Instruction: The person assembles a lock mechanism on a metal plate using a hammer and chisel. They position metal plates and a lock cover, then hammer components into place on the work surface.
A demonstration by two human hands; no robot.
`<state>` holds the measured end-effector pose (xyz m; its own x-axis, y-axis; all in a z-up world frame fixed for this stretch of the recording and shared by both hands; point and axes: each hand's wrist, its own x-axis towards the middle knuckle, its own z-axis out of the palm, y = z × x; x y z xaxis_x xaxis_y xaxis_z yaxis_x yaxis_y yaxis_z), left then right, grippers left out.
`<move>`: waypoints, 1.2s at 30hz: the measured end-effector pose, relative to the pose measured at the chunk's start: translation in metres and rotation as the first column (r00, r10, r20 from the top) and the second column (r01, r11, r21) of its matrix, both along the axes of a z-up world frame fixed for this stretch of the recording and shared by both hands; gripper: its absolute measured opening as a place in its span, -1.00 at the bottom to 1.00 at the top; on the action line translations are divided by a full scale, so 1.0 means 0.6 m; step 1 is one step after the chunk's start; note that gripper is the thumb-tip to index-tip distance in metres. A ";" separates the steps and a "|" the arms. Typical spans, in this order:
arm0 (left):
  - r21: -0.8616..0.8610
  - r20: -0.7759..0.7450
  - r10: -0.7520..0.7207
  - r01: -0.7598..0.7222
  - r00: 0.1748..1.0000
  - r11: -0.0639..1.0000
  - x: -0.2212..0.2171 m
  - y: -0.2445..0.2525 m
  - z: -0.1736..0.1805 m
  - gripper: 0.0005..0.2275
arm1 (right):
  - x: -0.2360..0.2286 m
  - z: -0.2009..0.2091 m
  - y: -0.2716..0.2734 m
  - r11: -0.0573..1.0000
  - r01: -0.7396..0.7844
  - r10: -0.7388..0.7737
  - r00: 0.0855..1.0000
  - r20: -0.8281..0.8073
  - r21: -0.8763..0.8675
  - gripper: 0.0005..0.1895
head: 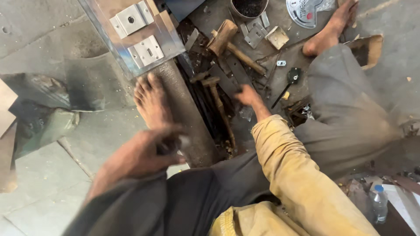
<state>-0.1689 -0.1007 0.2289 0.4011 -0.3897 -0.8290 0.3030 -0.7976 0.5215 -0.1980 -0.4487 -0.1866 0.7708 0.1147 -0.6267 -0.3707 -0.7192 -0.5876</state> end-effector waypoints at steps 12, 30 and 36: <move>0.146 0.824 0.212 -0.559 0.525 0.816 0.110 0.085 -0.265 0.01 | 0.079 0.038 -0.005 0.878 0.469 -0.452 0.878 -0.157 0.095 -0.73; 0.189 0.630 -0.408 0.380 0.661 0.906 0.310 -0.005 -0.288 0.00 | -0.164 -0.054 -0.068 0.646 0.663 -0.753 0.635 -0.173 -0.378 -0.60; 0.219 0.645 -0.379 0.315 0.664 0.923 0.307 0.015 -0.288 -0.18 | -0.192 -0.105 -0.064 0.911 0.238 -0.143 0.948 0.283 -0.338 -0.48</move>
